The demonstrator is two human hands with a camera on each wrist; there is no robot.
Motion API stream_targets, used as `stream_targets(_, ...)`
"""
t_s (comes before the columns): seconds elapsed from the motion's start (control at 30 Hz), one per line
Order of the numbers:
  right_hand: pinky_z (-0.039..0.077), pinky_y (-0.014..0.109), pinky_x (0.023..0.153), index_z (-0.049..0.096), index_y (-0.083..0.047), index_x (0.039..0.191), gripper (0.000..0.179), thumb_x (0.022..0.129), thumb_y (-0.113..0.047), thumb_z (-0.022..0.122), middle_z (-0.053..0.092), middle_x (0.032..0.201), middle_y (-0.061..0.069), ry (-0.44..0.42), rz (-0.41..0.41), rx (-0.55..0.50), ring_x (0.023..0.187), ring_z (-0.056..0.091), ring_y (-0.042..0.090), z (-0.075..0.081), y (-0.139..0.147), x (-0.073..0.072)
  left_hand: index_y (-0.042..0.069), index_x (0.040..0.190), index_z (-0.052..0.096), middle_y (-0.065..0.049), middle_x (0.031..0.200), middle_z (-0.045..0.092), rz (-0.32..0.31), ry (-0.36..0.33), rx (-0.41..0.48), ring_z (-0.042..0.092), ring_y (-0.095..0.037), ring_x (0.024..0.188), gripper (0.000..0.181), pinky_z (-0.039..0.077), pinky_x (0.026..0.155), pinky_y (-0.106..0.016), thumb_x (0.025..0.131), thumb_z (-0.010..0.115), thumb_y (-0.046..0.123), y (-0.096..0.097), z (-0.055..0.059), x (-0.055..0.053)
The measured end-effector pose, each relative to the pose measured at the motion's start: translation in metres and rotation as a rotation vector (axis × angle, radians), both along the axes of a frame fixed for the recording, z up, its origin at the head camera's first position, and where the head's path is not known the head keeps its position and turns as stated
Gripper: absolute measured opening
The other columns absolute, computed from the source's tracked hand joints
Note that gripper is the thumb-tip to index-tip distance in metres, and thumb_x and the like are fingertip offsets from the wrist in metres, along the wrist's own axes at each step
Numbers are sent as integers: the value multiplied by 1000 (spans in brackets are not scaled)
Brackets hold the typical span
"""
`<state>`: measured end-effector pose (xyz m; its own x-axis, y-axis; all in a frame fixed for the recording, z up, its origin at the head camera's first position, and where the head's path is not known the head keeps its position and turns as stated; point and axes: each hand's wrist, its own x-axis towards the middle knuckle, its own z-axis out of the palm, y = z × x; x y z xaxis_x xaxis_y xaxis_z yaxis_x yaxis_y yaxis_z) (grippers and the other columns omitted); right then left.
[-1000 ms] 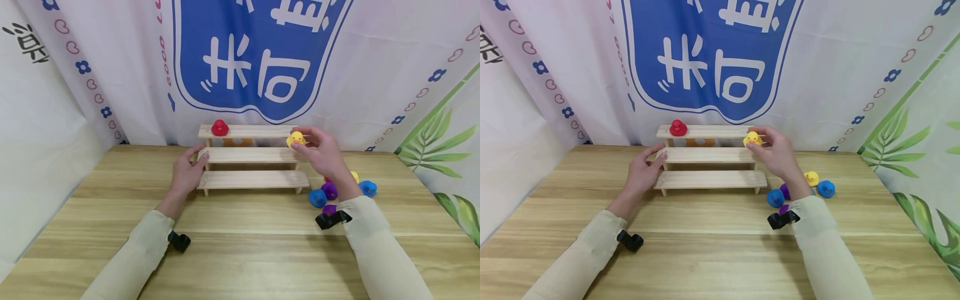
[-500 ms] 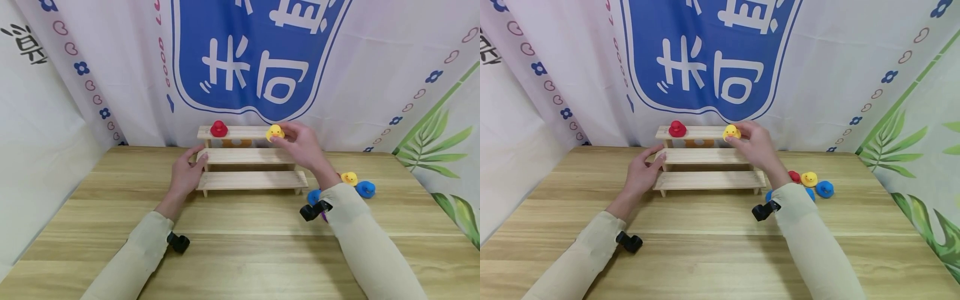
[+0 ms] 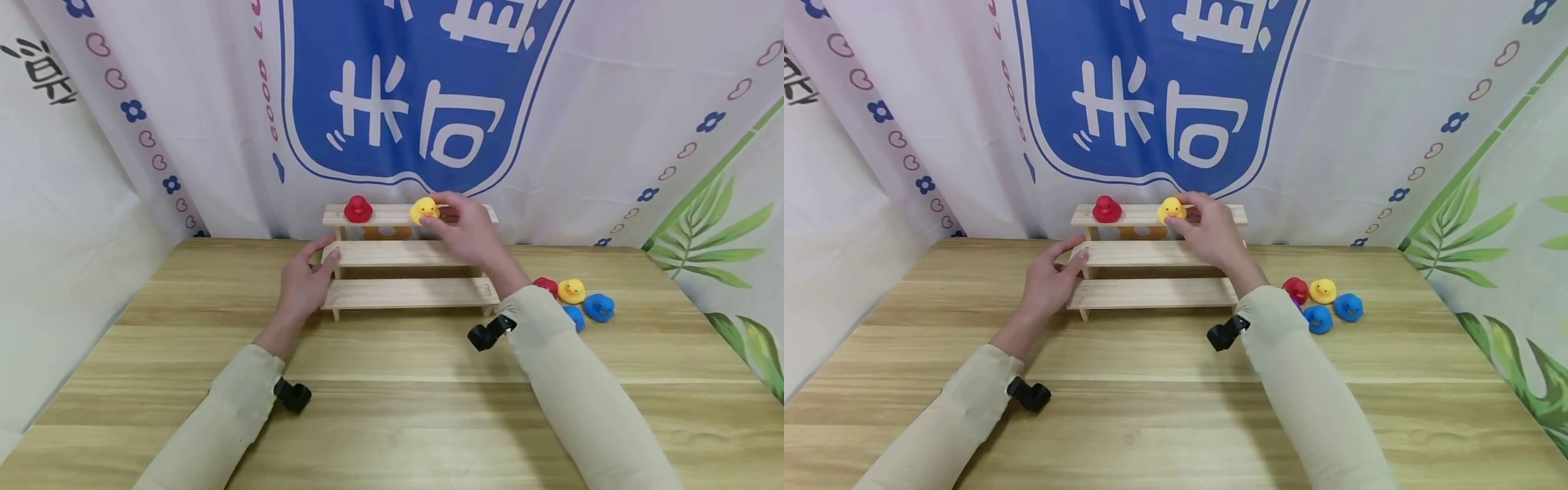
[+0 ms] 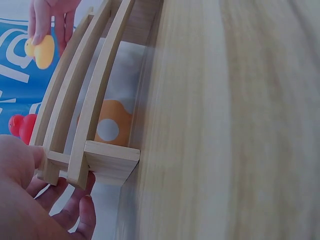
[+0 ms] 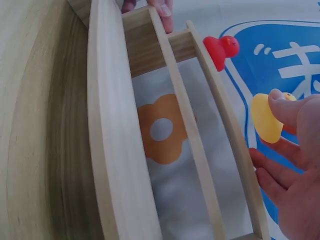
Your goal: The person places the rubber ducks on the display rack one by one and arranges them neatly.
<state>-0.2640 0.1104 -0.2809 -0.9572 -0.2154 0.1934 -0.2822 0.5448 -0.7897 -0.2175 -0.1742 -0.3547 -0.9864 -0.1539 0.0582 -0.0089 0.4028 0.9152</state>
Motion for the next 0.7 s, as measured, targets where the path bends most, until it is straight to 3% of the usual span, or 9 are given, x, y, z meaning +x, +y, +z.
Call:
stream_targets(0.53,54,42,113,63,-16,144,45,104,-34,70,68,138,7,21,-64,19,126,64,26,-15,-14,-13,25,153,58,-12,147,61,1,7,-1,49,-4,54,47,42,48,-22,108,61,39,1,0,1)
stream_targets(0.7,51,46,113,63,-17,146,47,103,-35,71,68,139,8,46,-80,44,127,63,27,-18,-19,-16,26,153,58,-15,127,70,5,3,4,43,-4,50,47,40,46,-22,108,60,39,1,0,0)
